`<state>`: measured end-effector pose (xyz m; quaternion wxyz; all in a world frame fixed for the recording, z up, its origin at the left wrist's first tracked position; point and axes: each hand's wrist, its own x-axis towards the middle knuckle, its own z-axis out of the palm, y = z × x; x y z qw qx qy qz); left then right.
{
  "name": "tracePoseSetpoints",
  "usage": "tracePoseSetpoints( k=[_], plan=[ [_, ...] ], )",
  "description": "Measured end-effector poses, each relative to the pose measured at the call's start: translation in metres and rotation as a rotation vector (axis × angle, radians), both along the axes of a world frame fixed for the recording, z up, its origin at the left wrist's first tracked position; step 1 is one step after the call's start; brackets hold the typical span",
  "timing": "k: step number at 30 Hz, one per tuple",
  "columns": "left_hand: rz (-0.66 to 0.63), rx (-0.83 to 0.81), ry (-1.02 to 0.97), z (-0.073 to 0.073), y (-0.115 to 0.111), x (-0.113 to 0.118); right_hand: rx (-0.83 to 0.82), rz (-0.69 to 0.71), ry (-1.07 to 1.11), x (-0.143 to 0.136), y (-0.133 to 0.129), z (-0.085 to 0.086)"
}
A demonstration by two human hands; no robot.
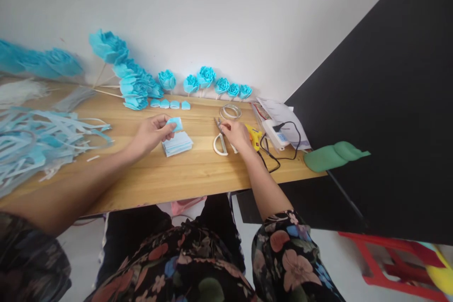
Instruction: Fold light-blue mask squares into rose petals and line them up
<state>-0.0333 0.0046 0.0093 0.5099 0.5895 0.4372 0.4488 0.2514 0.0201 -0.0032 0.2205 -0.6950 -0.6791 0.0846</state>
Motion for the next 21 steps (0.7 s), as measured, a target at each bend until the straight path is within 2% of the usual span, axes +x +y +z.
tracePoseSetpoints(
  k=[8,12,15,19,21],
  plan=[
    [0.002,-0.033,0.001,0.0,0.003,0.0,0.04,-0.095,-0.038,0.0,0.008,-0.015],
    [-0.007,-0.078,-0.044,0.001,0.002,0.001,0.13,-0.104,0.165,-0.003,0.002,-0.015],
    [-0.068,-0.112,-0.085,0.002,-0.001,0.002,0.251,0.065,0.332,-0.019,-0.011,-0.001],
    [-0.165,-0.154,-0.111,0.003,-0.005,0.004,0.487,0.368,0.264,-0.05,-0.028,0.025],
    [-0.187,-0.165,-0.104,0.004,-0.006,0.004,0.586,0.489,0.194,-0.063,-0.032,0.031]
  ],
)
